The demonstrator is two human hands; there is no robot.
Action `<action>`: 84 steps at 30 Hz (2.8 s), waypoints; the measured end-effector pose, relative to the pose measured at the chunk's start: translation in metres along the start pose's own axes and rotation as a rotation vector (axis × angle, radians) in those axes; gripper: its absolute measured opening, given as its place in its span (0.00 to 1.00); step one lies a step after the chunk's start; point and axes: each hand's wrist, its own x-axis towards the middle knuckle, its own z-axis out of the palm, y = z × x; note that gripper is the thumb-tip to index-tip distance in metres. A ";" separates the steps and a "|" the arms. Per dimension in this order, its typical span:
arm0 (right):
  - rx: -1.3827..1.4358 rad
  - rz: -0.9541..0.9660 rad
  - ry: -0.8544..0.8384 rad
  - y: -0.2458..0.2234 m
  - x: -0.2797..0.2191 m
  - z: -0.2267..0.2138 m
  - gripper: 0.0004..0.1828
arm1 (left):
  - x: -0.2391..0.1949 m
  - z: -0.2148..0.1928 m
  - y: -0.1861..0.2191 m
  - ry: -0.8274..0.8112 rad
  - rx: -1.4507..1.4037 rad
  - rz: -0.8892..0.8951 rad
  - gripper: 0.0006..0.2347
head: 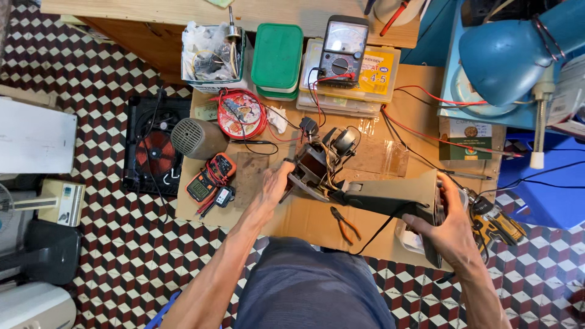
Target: The person disassembles a small electrical motor on a cluttered workbench, removes the fan blade, and uses pliers to adjust internal components. They then reassemble the motor and test it with a multimeter.
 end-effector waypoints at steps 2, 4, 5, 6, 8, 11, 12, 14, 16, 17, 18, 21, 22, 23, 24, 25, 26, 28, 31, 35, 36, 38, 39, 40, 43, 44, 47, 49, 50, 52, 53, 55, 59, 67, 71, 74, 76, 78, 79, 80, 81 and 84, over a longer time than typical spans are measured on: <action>-0.139 -0.185 0.109 -0.014 -0.015 -0.006 0.61 | 0.005 0.004 0.013 -0.061 -0.028 0.168 0.16; -0.299 -0.349 0.239 -0.027 -0.029 -0.004 0.62 | 0.018 0.005 0.023 -0.111 -0.087 0.207 0.15; -0.327 -0.373 0.266 -0.033 -0.033 -0.001 0.63 | 0.027 0.009 0.028 -0.134 -0.130 0.162 0.14; -0.357 -0.396 0.299 -0.037 -0.036 0.000 0.63 | 0.035 0.016 0.030 -0.164 -0.173 0.119 0.15; -0.408 -0.435 0.355 -0.044 -0.042 0.004 0.62 | 0.045 0.025 0.029 -0.213 -0.283 0.130 0.14; -0.455 -0.463 0.399 -0.046 -0.047 0.008 0.62 | 0.051 0.037 0.022 -0.249 -0.346 0.118 0.14; -0.464 -0.452 0.396 -0.045 -0.048 0.008 0.63 | 0.050 0.039 0.018 -0.254 -0.349 0.105 0.14; -0.438 -0.389 0.381 -0.038 -0.048 0.008 0.63 | 0.046 0.036 0.012 -0.267 -0.319 0.192 0.14; -0.367 -0.286 0.352 -0.027 -0.048 0.010 0.61 | 0.045 0.034 0.009 -0.247 -0.250 0.239 0.14; -0.307 -0.244 0.337 -0.022 -0.046 0.010 0.61 | 0.046 0.033 0.010 -0.223 -0.196 0.243 0.15; -0.246 -0.205 0.322 -0.017 -0.041 0.012 0.60 | 0.047 0.032 0.013 -0.198 -0.140 0.251 0.15; -0.032 -0.029 0.239 -0.005 -0.030 0.016 0.59 | 0.049 0.026 0.024 -0.140 0.073 0.309 0.17; 0.045 0.043 0.209 -0.002 -0.026 0.017 0.58 | 0.048 0.024 0.026 -0.120 0.129 0.256 0.18; 0.062 0.025 0.174 0.001 -0.020 0.018 0.57 | 0.047 0.022 0.028 -0.099 0.185 0.203 0.19; 0.079 0.009 0.143 0.003 -0.014 0.017 0.56 | 0.047 0.022 0.029 -0.082 0.241 0.149 0.21; 0.095 -0.007 0.112 0.005 -0.008 0.017 0.55 | 0.044 0.019 0.027 -0.069 0.213 0.156 0.20; 0.092 0.000 0.087 0.008 -0.005 0.015 0.56 | 0.040 0.016 0.022 -0.060 0.185 0.161 0.19; 0.084 0.016 0.034 0.013 0.005 0.014 0.57 | 0.034 0.010 0.009 -0.056 0.066 0.177 0.17; -0.124 -0.068 0.007 0.016 0.023 0.012 0.58 | 0.031 0.008 -0.009 -0.019 -0.094 0.161 0.15; -0.050 -0.040 -0.099 0.021 0.055 0.009 0.55 | 0.035 0.011 -0.018 0.084 -0.073 0.080 0.15; -0.047 -0.062 -0.130 0.025 0.064 0.007 0.55 | 0.034 0.014 -0.019 0.086 -0.088 0.071 0.15; -0.070 -0.092 -0.169 0.036 0.080 0.004 0.56 | 0.033 0.020 -0.018 0.103 -0.021 0.067 0.14; -0.095 -0.099 -0.178 0.042 0.086 0.002 0.56 | 0.032 0.020 -0.015 0.113 0.014 0.065 0.14; -0.122 -0.114 -0.190 0.045 0.094 0.000 0.57 | 0.031 0.020 -0.012 0.111 0.001 0.066 0.14; -0.050 0.025 -0.208 0.052 0.106 0.000 0.55 | 0.028 0.023 0.000 0.075 -0.041 0.036 0.14; -0.029 0.011 -0.203 0.054 0.108 0.001 0.56 | 0.029 0.023 0.003 0.042 -0.056 0.006 0.14; 0.016 0.009 -0.193 0.055 0.111 0.002 0.56 | 0.037 0.026 0.006 0.018 -0.056 -0.059 0.15; 0.035 0.056 -0.204 0.051 0.109 0.006 0.56 | 0.041 0.021 0.005 0.028 -0.077 -0.088 0.14; 0.018 0.069 -0.195 0.049 0.108 0.008 0.56 | 0.044 0.020 0.003 0.029 -0.107 -0.103 0.14; -0.018 0.098 -0.183 0.046 0.099 0.004 0.54 | 0.044 0.016 -0.001 0.015 -0.124 -0.096 0.13; -0.024 -0.015 -0.150 0.046 0.094 -0.002 0.53 | 0.040 0.013 -0.002 -0.018 -0.113 -0.071 0.14; -0.039 -0.242 -0.109 0.046 0.086 -0.005 0.52 | 0.036 0.011 -0.006 -0.033 -0.084 -0.098 0.15; -0.001 0.010 -0.178 0.036 0.087 -0.006 0.53 | 0.028 0.012 0.004 0.030 -0.054 -0.201 0.17; -0.208 -0.034 -0.200 0.062 0.091 -0.037 0.52 | 0.026 0.022 0.024 0.041 0.019 -0.174 0.23; 0.217 0.049 0.155 0.102 0.045 -0.069 0.40 | 0.018 0.022 0.024 0.042 0.064 -0.198 0.27; -0.047 0.368 0.343 0.131 0.003 -0.073 0.25 | 0.014 0.016 0.017 0.017 0.004 -0.174 0.29; -0.064 0.425 0.357 0.147 -0.011 -0.065 0.21 | 0.013 0.010 0.006 0.021 -0.036 -0.151 0.28; -0.041 0.460 0.303 0.161 -0.015 -0.055 0.20 | 0.010 0.002 -0.011 0.061 -0.049 -0.133 0.26; -0.064 0.479 0.277 0.168 -0.013 -0.053 0.20 | 0.008 -0.001 -0.020 0.051 -0.036 -0.091 0.24; -0.086 0.494 0.250 0.175 -0.006 -0.052 0.20 | 0.006 -0.003 -0.028 0.045 -0.025 -0.048 0.22; -0.109 0.509 0.223 0.181 0.002 -0.053 0.20 | 0.005 -0.003 -0.032 0.038 -0.013 -0.005 0.20; -0.239 0.346 0.141 0.198 0.042 -0.050 0.19 | 0.000 0.001 -0.036 0.079 0.055 -0.053 0.18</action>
